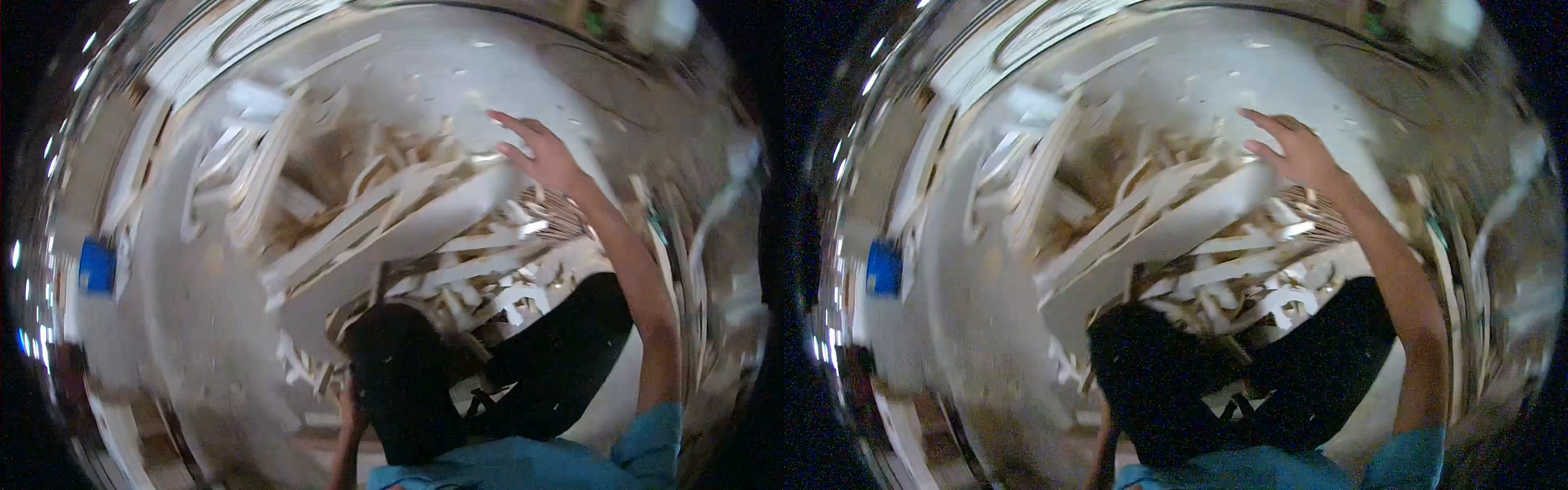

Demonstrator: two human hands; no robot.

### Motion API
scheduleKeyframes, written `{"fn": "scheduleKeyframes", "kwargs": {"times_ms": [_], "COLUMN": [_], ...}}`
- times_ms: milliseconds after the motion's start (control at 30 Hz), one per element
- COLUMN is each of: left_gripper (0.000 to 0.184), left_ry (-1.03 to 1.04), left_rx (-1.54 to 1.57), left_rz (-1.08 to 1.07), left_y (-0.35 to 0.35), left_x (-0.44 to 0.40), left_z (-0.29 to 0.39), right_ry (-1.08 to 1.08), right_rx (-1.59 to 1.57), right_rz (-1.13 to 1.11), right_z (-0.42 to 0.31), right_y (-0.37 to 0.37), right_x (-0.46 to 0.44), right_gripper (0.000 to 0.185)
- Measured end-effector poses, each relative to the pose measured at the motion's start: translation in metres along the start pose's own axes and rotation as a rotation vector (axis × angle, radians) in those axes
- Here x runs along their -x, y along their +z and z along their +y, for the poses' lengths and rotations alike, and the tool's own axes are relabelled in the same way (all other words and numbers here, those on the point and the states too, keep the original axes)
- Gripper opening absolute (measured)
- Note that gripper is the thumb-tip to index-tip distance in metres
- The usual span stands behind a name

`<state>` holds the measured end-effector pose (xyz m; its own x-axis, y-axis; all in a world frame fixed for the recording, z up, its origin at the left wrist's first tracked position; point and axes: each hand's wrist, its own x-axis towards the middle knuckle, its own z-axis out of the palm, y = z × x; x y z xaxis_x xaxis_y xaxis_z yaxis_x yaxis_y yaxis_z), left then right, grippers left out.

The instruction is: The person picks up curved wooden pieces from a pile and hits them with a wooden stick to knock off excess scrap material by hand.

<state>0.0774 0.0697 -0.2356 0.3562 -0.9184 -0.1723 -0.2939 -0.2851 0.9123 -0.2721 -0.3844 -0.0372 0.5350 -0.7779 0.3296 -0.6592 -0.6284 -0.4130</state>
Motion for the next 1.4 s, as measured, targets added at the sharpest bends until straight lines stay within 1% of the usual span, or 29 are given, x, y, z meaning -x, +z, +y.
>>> {"fn": "scheduleKeyframes", "kwargs": {"times_ms": [33,67,100,167,200,233,267,300,367,400,467,533,600,633,700,733,800,833,867,933,967,1033,1067,1100,1167,1200,1267,1333,1400], "left_gripper": [0.057,0.058,0.059,0.052,0.047,0.037,0.037,0.034,0.034,0.034,0.035,0.036,0.035,0.029,0.023,0.021,0.02,0.02,0.021,0.022,0.021,0.019,0.02,0.02,0.017,0.019,0.023,0.025,0.024], "left_ry": [-0.008,-0.088,-0.168,-0.086,0.012,-0.076,-0.08,-0.137,-0.157,-0.167,-0.183,-0.149,-0.356,-0.46,-0.342,-0.256,-0.092,-0.096,0.087,0.279,0.368,0.129,-0.175,-0.17,-0.54,-0.48,-0.351,-0.081,-0.058], "left_rx": [0.013,0.029,0.043,-0.052,-0.062,-0.073,-0.066,-0.053,-0.034,-0.024,0.023,0.009,0.138,0.21,0.207,0.196,0.367,0.364,0.406,0.445,-0.07,-0.436,-0.291,-0.291,0.145,0.302,0.486,0.571,0.76], "left_rz": [0.008,-0.017,-0.041,-0.01,0.065,0.1,0.121,0.155,0.232,0.271,0.319,0.355,0.36,0.291,0.454,0.545,0.849,0.85,1.004,1.151,1.047,0.585,0.26,0.253,0.243,0.309,0.547,0.812,0.783], "left_y": [0.003,0.001,-0.001,0.006,0.012,0.016,0.019,0.021,0.028,0.031,0.028,0.027,0.023,0.008,-0.013,-0.024,-0.04,-0.04,-0.041,-0.037,-0.025,-0.006,-0.001,-0.004,-0.012,-0.019,-0.038,-0.041,-0.029], "left_x": [0.005,0.015,0.024,0.038,0.041,0.047,0.058,0.063,0.067,0.069,0.067,0.067,0.069,0.068,0.07,0.071,0.064,0.063,0.062,0.061,0.066,0.098,0.11,0.11,0.11,0.116,0.098,0.096,0.122], "left_z": [0.003,0.019,0.035,0.029,0.031,0.017,0.006,0.008,0.01,0.01,0.032,0.027,0.029,0.045,0.061,0.077,0.144,0.144,0.143,0.109,0.049,0.013,0.017,0.036,0.074,0.056,0.139,0.151,0.078], "right_ry": [-0.018,-0.112,0.003,0.02,-0.019,0.022,0.072,0.055,0.057,0.039,0.016,0.07,-0.062,-0.07,0.01,0.008,-0.075,-0.075,-0.049,-0.022,-0.035,-0.047,-0.042,-0.034,-0.052,-0.077,-0.082,-0.091,-0.047], "right_rx": [-0.077,-0.153,-0.212,0.032,0.023,0.057,0.094,0.092,0.132,0.129,0.136,0.19,0.252,0.249,0.29,0.29,0.275,0.271,0.275,0.279,0.28,0.281,0.298,0.316,0.385,0.448,0.424,0.403,0.381], "right_rz": [-0.131,-0.176,-0.306,-0.398,-0.407,-0.417,-0.424,-0.427,-0.434,-0.44,-0.401,-0.442,-0.372,-0.375,-0.532,-0.543,-0.559,-0.562,-0.575,-0.584,-0.588,-0.581,-0.581,-0.587,-0.53,-0.479,-0.415,-0.352,-0.317], "right_z": [-0.011,-0.005,0.002,-0.008,-0.015,-0.022,-0.026,-0.023,-0.022,-0.028,-0.06,-0.08,-0.083,-0.087,-0.093,-0.093,-0.089,-0.087,-0.086,-0.081,-0.078,-0.079,-0.084,-0.086,-0.078,-0.076,-0.081,-0.089,-0.094], "right_y": [0.008,0.023,0.035,0.036,0.035,0.032,0.03,0.029,0.029,0.028,0.011,0.003,0.003,0.0,-0.007,-0.007,-0.006,-0.005,-0.003,-0.001,0.001,0.001,0.001,0.0,0.01,0.014,0.016,0.018,0.02], "right_x": [-0.003,-0.005,-0.008,-0.012,-0.017,-0.019,-0.021,-0.022,-0.026,-0.027,-0.027,-0.026,-0.02,-0.018,-0.017,-0.012,-0.005,-0.003,-0.002,-0.001,-0.002,-0.004,-0.005,-0.004,0.0,0.004,0.006,0.004,0.004], "right_gripper": [0.055,0.058,0.061,0.063,0.063,0.059,0.055,0.055,0.042,0.042,0.037,0.035,0.031,0.031,0.028,0.028,0.031,0.031,0.031,0.031,0.031,0.031,0.031,0.032,0.031,0.03,0.029,0.028,0.027]}}
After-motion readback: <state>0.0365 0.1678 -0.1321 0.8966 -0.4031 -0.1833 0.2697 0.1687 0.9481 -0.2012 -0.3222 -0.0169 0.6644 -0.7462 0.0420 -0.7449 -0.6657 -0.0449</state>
